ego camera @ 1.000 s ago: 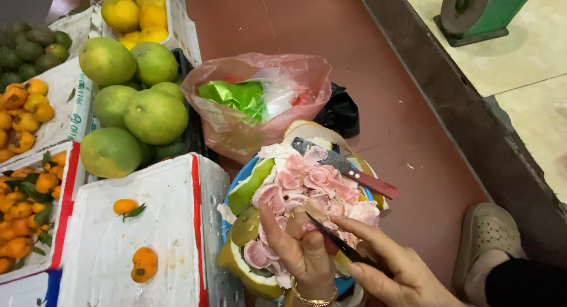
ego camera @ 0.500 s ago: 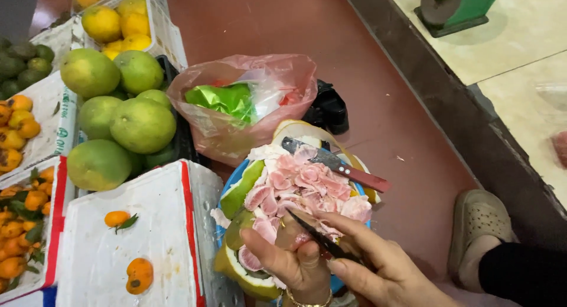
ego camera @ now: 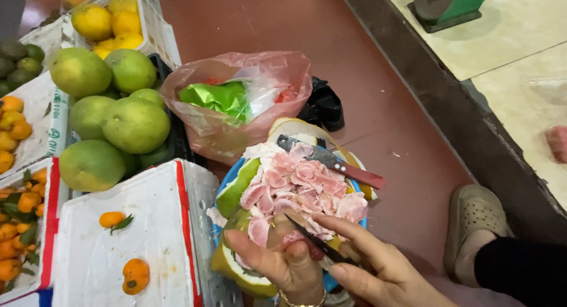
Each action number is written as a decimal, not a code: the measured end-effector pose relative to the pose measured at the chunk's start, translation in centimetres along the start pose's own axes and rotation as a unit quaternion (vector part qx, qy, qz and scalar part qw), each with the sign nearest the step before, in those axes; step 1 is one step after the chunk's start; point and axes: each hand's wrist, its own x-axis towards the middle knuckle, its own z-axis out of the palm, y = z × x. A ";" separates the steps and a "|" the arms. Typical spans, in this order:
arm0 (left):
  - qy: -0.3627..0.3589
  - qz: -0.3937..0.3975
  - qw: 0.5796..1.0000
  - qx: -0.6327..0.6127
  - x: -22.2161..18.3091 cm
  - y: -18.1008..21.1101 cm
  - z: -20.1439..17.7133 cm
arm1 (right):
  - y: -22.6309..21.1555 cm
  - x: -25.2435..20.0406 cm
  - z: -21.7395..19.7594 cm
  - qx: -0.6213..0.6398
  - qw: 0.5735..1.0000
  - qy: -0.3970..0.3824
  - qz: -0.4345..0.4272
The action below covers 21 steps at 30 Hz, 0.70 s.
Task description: Peeling the thick rind off a pomelo and separating the internal segments using a knife and hands.
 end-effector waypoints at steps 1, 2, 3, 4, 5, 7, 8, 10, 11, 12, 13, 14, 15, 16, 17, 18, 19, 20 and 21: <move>0.021 -0.020 0.999 0.032 -0.4 -0.2 -0.6 | 0.2 -0.4 -0.1 0.007 0.997 0.044 0.057; 0.042 -0.041 0.996 0.063 -1.0 -0.4 -1.2 | 0.5 -0.9 -0.3 0.014 0.989 0.089 0.115; 0.044 -0.040 0.996 0.066 -1.5 -0.9 -1.6 | 0.6 -0.4 -0.3 0.015 0.989 0.086 0.116; 0.018 -0.032 0.999 0.037 -2.1 -1.4 -1.9 | 0.7 -0.1 -0.3 -0.002 0.992 0.082 0.093; -0.008 -0.024 1.000 0.009 -2.8 -2.0 -2.0 | 0.7 0.1 -0.4 -0.018 0.994 0.079 0.070; 0.000 -0.026 0.999 0.042 -2.6 -1.9 -2.2 | 0.1 0.2 -0.4 -0.045 0.992 0.086 0.085; 0.010 -0.024 0.996 0.081 -2.3 -1.8 -2.5 | -0.1 0.5 -0.3 -0.072 0.989 0.085 0.100; 0.015 -0.052 0.996 0.071 -1.3 -0.5 -1.6 | 0.4 -0.1 -0.6 -0.024 0.990 0.088 0.109; 0.020 -0.082 0.995 0.062 -0.8 0.1 -1.3 | 0.7 -0.3 -0.7 0.023 0.988 0.092 0.118; 0.022 -0.082 0.994 0.065 -0.5 0.1 -0.9 | 0.5 0.0 -0.5 0.025 0.988 0.091 0.121; -0.006 -0.050 0.996 0.070 -0.2 0.0 -0.5 | 0.2 0.2 -0.3 0.078 0.983 0.102 0.133; -0.036 -0.021 0.997 0.070 -0.1 -0.2 0.1 | -0.1 0.3 -0.2 0.131 0.974 0.118 0.143; -0.036 -0.024 0.997 0.069 -0.2 0.1 0.4 | 0.0 0.2 -0.2 0.131 0.973 0.122 0.144; -0.030 -0.040 0.998 0.048 -0.1 0.3 0.7 | 0.1 0.3 -0.1 0.133 0.976 0.116 0.131; -0.023 -0.056 0.998 0.027 0.1 0.5 0.9 | 0.1 0.4 0.0 0.134 0.978 0.110 0.119; -0.023 -0.053 0.998 0.028 0.1 0.3 0.9 | 0.7 0.2 -0.6 0.134 0.978 0.108 0.118; -0.018 -0.049 0.999 0.016 0.0 0.0 0.9 | 1.3 -0.1 -1.1 0.097 0.982 0.115 0.116; -0.012 -0.046 0.999 0.004 -0.1 -0.2 0.9 | 1.9 -0.4 -1.6 0.061 0.984 0.124 0.114; -0.011 -0.045 0.999 0.006 0.2 0.0 1.0 | 1.9 -0.1 -1.3 0.061 0.984 0.122 0.115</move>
